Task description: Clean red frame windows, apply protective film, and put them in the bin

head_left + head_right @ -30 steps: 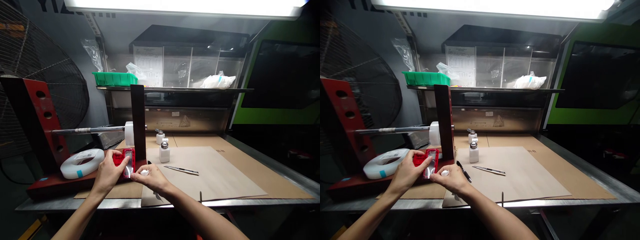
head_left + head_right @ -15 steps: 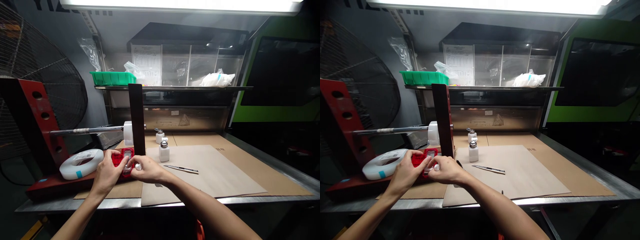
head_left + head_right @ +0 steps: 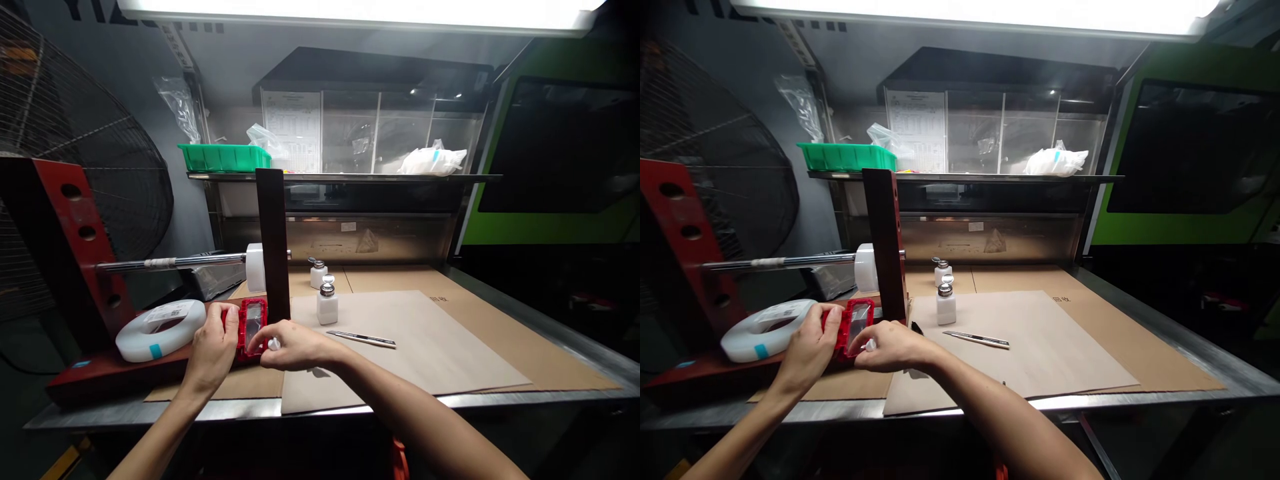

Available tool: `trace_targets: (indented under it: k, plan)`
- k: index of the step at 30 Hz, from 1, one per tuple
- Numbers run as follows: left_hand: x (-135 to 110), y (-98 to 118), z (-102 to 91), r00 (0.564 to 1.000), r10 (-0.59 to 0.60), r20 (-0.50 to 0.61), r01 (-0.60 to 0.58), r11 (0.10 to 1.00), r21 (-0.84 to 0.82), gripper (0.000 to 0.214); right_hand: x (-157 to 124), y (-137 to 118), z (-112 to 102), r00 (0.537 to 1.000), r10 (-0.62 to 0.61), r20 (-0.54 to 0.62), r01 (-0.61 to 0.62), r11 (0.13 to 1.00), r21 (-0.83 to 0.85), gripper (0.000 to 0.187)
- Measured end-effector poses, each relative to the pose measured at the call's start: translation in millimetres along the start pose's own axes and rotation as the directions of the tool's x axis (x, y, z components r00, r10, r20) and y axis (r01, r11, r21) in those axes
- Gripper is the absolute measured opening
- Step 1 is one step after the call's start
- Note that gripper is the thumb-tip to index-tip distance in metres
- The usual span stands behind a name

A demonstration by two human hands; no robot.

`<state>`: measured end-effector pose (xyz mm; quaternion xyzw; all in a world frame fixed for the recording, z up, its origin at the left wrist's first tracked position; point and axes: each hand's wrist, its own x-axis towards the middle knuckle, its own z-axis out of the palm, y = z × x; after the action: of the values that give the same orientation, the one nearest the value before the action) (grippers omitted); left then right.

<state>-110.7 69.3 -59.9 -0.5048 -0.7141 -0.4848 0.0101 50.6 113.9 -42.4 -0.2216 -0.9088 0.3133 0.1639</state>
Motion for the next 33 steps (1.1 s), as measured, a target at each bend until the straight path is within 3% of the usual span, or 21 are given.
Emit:
trace_targets:
  k: [3,6,9,13,17,19,21,26,29,33]
  plan:
    - [0,1,0.0,1.000,-0.008,-0.015,0.008,1.000,0.002,0.020,-3,-3,-4,0.993,-0.083,-0.078,0.061,0.966,-0.251,0.052]
    - [0,3,-1.5,1.000,-0.010,-0.016,0.010,1.000,0.000,0.019,-2,-3,1,0.989,-0.101,-0.111,0.013,0.799,-0.602,0.071]
    - [-1,4,-3.0,1.000,-0.010,-0.008,0.010,1.000,-0.009,0.020,4,-2,10,0.989,-0.107,-0.102,-0.005,0.667,-0.745,0.070]
    - [-1,3,-3.8,1.000,-0.025,-0.015,0.025,0.999,-0.021,0.022,9,-5,11,0.990,-0.112,-0.090,0.008,0.669,-0.743,0.071]
    - [1,2,-6.3,0.999,-0.051,-0.013,0.050,0.998,-0.029,0.026,2,1,-10,0.984,-0.098,-0.148,-0.016,0.780,-0.626,0.067]
    - [2,1,-8.1,0.999,-0.044,0.024,0.045,0.998,-0.036,0.028,-8,18,-27,0.974,-0.010,-0.228,-0.129,0.801,-0.584,0.046]
    - [3,-1,-9.1,0.998,-0.034,0.060,0.037,0.998,-0.042,0.030,-21,44,-42,0.960,0.120,-0.252,-0.250,0.770,-0.587,0.025]
    - [7,-2,-5.7,0.994,-0.095,0.062,0.096,0.995,-0.011,0.039,-57,116,-62,0.881,0.423,-0.209,-0.455,0.643,-0.616,0.019]
    - [9,0,-1.2,0.991,-0.130,0.029,0.130,0.991,0.025,0.044,-70,138,-60,0.865,0.472,-0.171,-0.471,0.643,-0.604,0.022]
    - [11,1,2.9,0.992,-0.123,0.008,0.122,0.991,0.048,0.044,-76,145,-55,0.895,0.416,-0.164,-0.431,0.705,-0.563,0.020]
